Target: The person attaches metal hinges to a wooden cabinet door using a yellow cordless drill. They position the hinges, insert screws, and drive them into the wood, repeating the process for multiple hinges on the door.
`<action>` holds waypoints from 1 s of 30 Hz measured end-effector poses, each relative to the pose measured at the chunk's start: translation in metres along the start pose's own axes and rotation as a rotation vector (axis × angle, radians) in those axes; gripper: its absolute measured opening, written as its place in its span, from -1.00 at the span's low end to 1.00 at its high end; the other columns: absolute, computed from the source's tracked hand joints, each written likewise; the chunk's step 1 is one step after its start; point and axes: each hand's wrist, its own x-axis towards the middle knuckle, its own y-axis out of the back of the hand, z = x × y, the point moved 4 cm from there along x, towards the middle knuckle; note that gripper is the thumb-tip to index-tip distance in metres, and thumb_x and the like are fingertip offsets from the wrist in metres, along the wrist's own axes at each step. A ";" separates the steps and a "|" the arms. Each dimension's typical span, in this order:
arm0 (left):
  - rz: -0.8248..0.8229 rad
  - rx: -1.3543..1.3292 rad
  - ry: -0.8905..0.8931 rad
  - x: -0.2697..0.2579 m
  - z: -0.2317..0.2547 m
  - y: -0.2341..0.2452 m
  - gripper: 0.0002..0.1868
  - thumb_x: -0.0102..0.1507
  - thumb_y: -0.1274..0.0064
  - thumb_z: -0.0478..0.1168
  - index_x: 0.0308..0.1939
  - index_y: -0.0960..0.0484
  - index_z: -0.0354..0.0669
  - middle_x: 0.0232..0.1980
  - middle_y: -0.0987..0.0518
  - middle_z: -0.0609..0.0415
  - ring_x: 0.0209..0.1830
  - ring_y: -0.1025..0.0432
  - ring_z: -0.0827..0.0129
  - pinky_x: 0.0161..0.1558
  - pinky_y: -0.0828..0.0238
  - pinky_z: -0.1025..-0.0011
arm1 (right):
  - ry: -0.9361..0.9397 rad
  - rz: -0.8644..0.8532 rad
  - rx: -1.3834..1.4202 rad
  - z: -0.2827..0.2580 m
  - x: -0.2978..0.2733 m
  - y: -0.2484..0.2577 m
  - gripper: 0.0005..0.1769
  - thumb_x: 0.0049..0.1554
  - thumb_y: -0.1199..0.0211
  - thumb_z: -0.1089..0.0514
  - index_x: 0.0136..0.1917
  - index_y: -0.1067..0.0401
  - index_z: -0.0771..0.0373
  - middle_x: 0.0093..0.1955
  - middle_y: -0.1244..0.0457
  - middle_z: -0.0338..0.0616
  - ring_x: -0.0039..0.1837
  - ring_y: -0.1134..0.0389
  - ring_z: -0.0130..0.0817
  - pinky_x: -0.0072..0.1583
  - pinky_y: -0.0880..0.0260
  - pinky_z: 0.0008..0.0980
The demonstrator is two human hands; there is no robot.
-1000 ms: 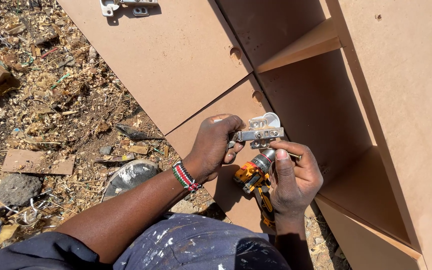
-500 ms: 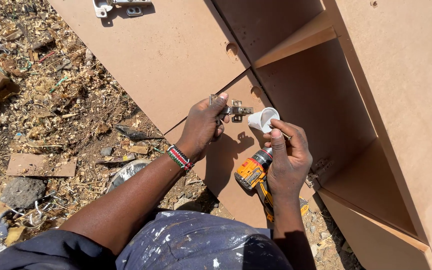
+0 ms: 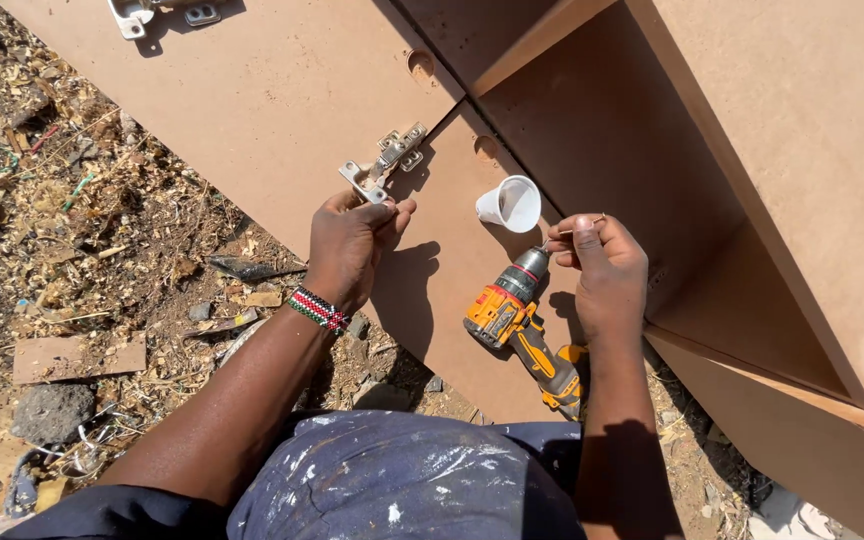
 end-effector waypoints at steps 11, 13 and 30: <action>-0.631 0.574 0.414 -0.081 -0.075 -0.089 -0.69 0.48 -0.20 -0.25 0.24 -0.82 -0.33 -0.33 -0.78 -0.13 -0.20 -0.86 0.18 -0.18 -0.83 0.37 | -0.593 0.467 0.063 0.264 0.009 0.198 -0.64 0.41 -0.13 0.12 0.28 -0.58 0.40 -0.22 -0.34 -0.25 -0.19 -0.51 -0.37 -0.02 -0.83 -0.16; -0.739 0.640 0.400 -0.066 -0.123 -0.102 -0.75 0.46 -0.24 -0.28 0.17 -0.86 -0.30 -0.51 -0.70 -0.09 -0.25 -0.87 0.13 -0.32 -0.79 0.43 | -0.673 0.519 0.078 0.333 0.015 0.211 -0.53 0.36 -0.08 0.12 0.43 -0.51 0.36 -0.30 -0.21 -0.42 -0.34 -0.35 -0.48 -0.17 -0.81 -0.16; -0.550 0.695 0.159 -0.034 -0.099 -0.105 -0.40 0.45 -0.34 0.22 0.14 -0.74 -0.32 -0.22 -0.65 -0.07 -0.34 -0.72 0.29 -0.41 -0.79 0.34 | -0.375 -0.224 -0.478 0.037 -0.020 0.084 -0.85 0.31 -0.50 0.01 0.07 -0.75 0.07 -0.40 -0.09 -0.41 -0.22 -0.10 -0.55 -0.12 -0.16 -0.42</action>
